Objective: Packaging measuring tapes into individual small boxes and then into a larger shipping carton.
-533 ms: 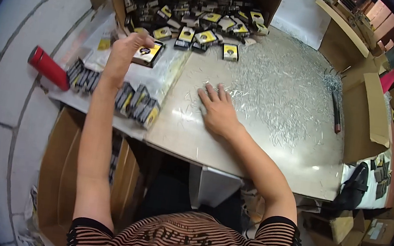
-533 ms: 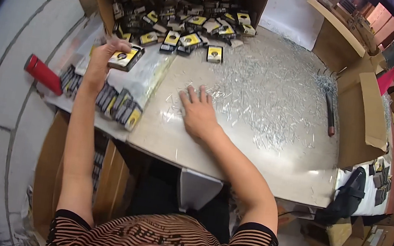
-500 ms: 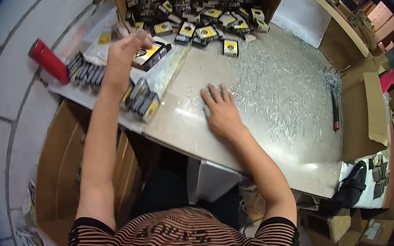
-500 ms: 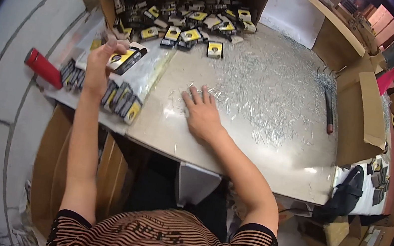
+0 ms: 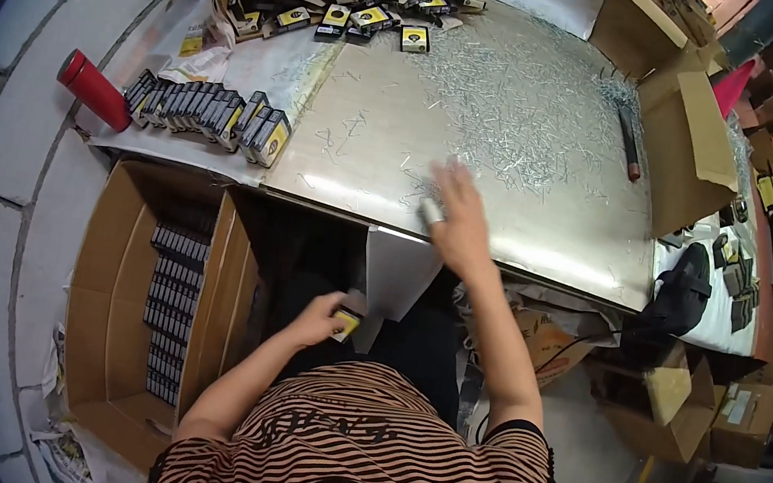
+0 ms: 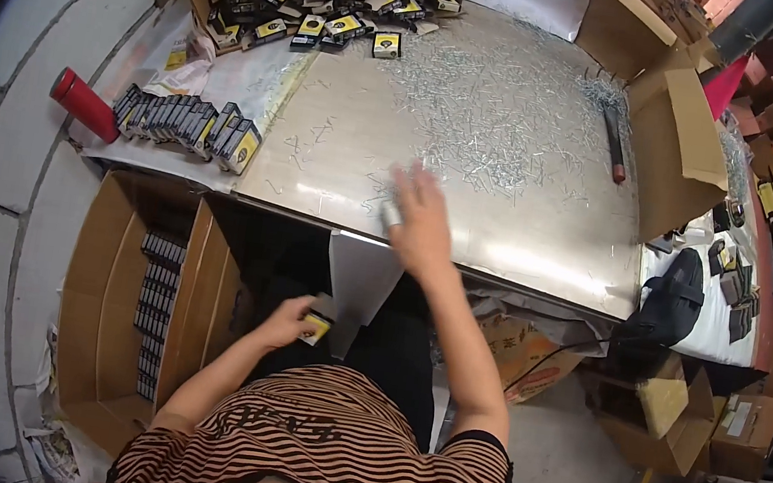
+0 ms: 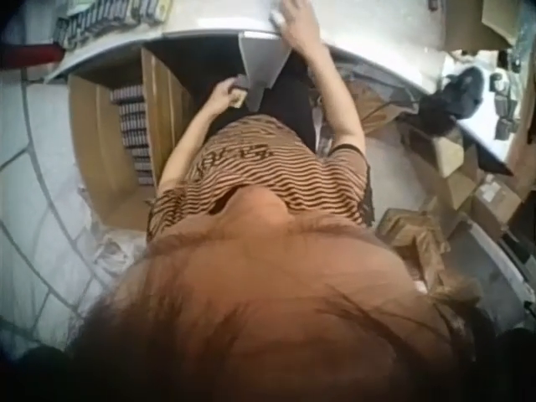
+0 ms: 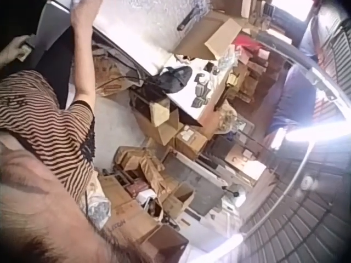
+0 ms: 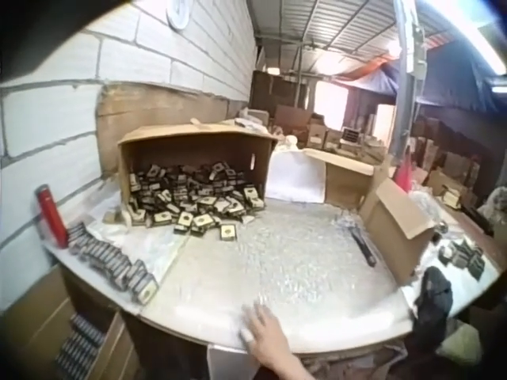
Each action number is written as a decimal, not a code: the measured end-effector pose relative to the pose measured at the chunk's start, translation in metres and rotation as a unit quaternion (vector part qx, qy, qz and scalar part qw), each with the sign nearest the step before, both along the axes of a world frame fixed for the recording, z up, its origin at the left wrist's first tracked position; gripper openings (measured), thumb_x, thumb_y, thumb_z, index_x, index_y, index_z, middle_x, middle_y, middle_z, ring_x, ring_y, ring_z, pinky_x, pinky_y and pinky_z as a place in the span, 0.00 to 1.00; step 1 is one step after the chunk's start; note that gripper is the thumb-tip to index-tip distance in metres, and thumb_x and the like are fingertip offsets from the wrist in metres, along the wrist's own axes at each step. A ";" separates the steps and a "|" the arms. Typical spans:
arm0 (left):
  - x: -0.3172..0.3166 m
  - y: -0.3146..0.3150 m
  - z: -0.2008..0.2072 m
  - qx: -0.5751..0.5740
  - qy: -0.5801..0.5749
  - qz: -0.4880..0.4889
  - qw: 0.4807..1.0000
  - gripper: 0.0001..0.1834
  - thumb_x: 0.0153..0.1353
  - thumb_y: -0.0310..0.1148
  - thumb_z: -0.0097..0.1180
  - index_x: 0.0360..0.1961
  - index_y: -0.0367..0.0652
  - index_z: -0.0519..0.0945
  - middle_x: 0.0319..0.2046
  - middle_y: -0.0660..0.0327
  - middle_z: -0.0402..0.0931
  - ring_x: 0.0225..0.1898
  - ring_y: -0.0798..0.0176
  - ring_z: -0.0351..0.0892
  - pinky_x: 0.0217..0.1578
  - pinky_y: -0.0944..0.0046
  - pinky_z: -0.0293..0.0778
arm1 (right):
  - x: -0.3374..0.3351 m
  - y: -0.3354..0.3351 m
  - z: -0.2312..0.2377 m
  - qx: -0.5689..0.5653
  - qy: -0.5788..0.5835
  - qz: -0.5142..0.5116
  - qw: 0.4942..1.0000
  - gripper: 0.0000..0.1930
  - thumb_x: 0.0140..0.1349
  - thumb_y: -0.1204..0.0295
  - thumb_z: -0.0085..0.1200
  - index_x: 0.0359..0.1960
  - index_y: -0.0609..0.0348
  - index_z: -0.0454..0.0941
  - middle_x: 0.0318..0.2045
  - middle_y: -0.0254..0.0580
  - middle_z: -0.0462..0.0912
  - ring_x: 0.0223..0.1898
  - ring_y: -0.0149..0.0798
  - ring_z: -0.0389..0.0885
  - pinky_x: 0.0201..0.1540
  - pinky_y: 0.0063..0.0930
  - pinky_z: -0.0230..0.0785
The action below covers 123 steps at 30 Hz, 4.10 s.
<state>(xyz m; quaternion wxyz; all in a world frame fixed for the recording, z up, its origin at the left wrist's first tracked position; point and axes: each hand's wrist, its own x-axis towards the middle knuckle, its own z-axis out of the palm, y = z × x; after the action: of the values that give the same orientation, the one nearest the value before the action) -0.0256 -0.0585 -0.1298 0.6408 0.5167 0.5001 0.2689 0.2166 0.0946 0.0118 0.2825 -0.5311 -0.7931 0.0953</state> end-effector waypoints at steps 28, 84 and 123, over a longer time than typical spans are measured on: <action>0.025 -0.005 0.002 -0.182 -0.278 -0.022 0.943 0.37 0.48 0.13 0.61 0.63 0.36 0.66 0.57 0.59 0.72 0.55 0.64 0.74 0.53 0.64 0.75 | -0.020 -0.172 -0.052 -0.126 0.114 0.073 0.983 0.25 0.51 0.89 0.42 0.53 0.63 0.75 0.52 0.54 0.77 0.53 0.56 0.76 0.56 0.40 0.69; 0.031 0.034 0.152 0.380 0.054 0.130 0.914 0.17 0.63 0.24 0.54 0.54 0.36 0.73 0.45 0.56 0.77 0.45 0.63 0.77 0.47 0.67 0.73 | 0.036 -0.066 0.031 -0.129 0.249 -0.105 0.954 0.07 0.57 0.79 0.58 0.37 0.67 0.82 0.27 0.39 0.84 0.28 0.27 0.79 0.32 0.23 0.71; 0.055 0.039 0.146 0.247 -0.139 0.130 0.950 0.38 0.55 0.20 0.65 0.66 0.37 0.62 0.35 0.62 0.78 0.34 0.77 0.74 0.34 0.77 0.72 | -0.036 -0.111 0.030 -0.208 0.457 0.076 0.861 0.13 0.66 0.72 0.53 0.48 0.65 0.81 0.48 0.45 0.83 0.47 0.32 0.80 0.52 0.26 0.72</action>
<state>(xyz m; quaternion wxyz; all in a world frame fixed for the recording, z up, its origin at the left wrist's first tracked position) 0.0297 -0.0193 0.0160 0.5158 0.5464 0.3871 0.5343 0.1801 -0.0165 0.0420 0.4881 -0.4121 -0.5743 0.5119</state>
